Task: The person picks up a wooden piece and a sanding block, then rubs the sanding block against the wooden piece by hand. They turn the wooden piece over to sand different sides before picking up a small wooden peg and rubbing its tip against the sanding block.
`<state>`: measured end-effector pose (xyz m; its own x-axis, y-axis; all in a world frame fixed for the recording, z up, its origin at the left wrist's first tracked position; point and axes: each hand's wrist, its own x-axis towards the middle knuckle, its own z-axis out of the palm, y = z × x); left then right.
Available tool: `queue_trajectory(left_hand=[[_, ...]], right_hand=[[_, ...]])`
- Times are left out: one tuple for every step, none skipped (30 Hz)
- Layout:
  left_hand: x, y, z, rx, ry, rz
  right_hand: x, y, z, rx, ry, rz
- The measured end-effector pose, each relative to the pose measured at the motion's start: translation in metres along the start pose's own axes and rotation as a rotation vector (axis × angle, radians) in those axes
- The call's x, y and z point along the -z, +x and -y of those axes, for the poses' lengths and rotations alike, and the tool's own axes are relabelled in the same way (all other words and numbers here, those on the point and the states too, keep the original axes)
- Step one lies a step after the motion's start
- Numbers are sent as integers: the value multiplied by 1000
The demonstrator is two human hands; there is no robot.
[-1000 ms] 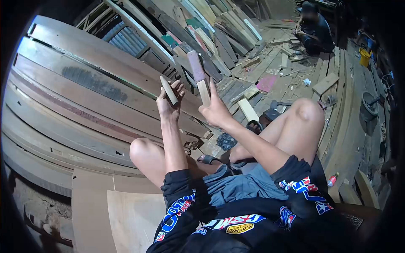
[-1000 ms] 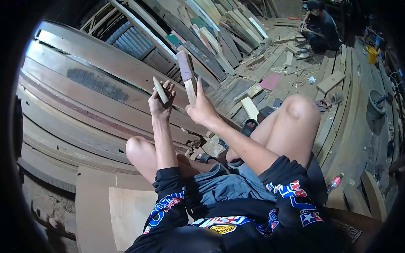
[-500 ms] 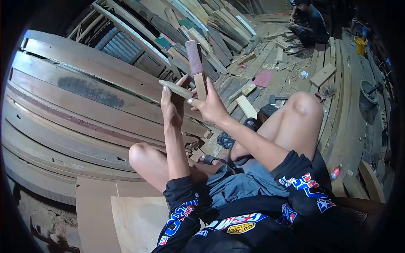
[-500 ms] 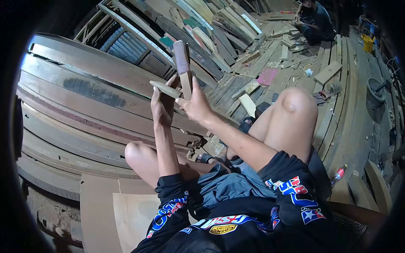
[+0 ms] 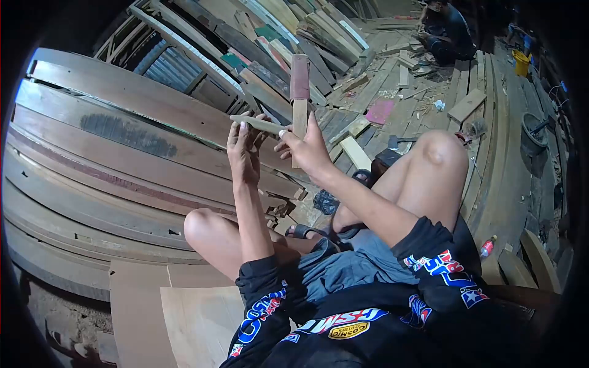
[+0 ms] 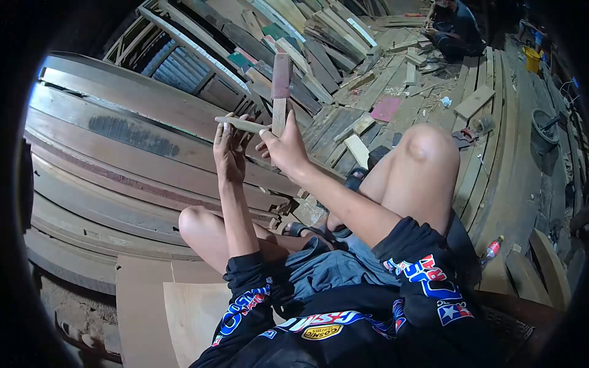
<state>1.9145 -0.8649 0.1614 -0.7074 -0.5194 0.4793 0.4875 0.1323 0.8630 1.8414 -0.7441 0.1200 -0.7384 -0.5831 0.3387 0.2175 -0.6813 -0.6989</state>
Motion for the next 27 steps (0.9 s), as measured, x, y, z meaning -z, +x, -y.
queue_trajectory(left_hand=[[2, 1, 0, 16, 37, 8], [4, 1, 2, 17, 38, 10], [6, 2, 4, 17, 61, 21], [6, 2, 3, 16, 84, 31], [4, 1, 5, 25, 70, 8], [4, 0, 6, 26, 71, 8], [3, 0, 5, 44, 95, 54], [2, 0, 5, 62, 118, 100], [1, -1, 6, 77, 120, 124], [0, -3, 6, 78, 120, 125], [0, -4, 6, 106, 145, 143], [0, -5, 6, 133, 170, 160], [2, -5, 5, 155, 208, 196], [3, -5, 6, 154, 208, 195], [4, -5, 7, 156, 189, 195], [4, -5, 7, 158, 169, 194], [3, -5, 6, 155, 168, 193], [3, -5, 6, 122, 130, 173], [1, -6, 4, 91, 92, 154], [-1, -6, 2, 91, 92, 155], [-2, -6, 0, 70, 54, 142], [-3, -6, 0, 51, 16, 128], [-1, -5, 1, 55, 50, 113], [-1, -4, 2, 56, 49, 112], [0, -3, 3, 34, 7, 90], [0, -2, 3, 12, -35, 69], [2, -1, 2, 2, -58, 50]], right_hand=[[0, 0, 0, 1, 1, -2], [-1, 0, 0, -24, 5, -12], [-1, 0, 0, -49, 9, -21], [-1, 0, 2, -48, 10, -22], [-1, -1, 5, -30, 0, -22], [-2, -2, 7, -13, -10, -21], [-2, -2, 7, -12, -9, -22], [-2, -2, 7, -28, -20, -28], [-1, -2, 7, -44, -32, -35], [-1, -2, 7, -43, -32, -36], [-1, -2, 7, -45, -4, -39], [-2, -2, 7, -46, 25, -41], [-2, -2, 6, -46, 25, -40], [-1, -1, 5, -57, 82, -30], [-1, 1, 5, -68, 139, -19], [-2, 1, 4, -68, 138, -16], [-3, 1, 4, -111, 163, -21], [-4, 0, 3, -154, 189, -27], [-3, 0, 5, -154, 189, -27], [-2, -1, 7, -219, 210, 10], [-1, -2, 9, -286, 231, 45], [0, -3, 9, -287, 231, 42], [0, -3, 8, -313, 268, 55], [0, -2, 8, -340, 306, 68], [0, -1, 7, -357, 354, 106], [0, 0, 5, -358, 354, 107], [0, 0, 3, -408, 375, 59]])
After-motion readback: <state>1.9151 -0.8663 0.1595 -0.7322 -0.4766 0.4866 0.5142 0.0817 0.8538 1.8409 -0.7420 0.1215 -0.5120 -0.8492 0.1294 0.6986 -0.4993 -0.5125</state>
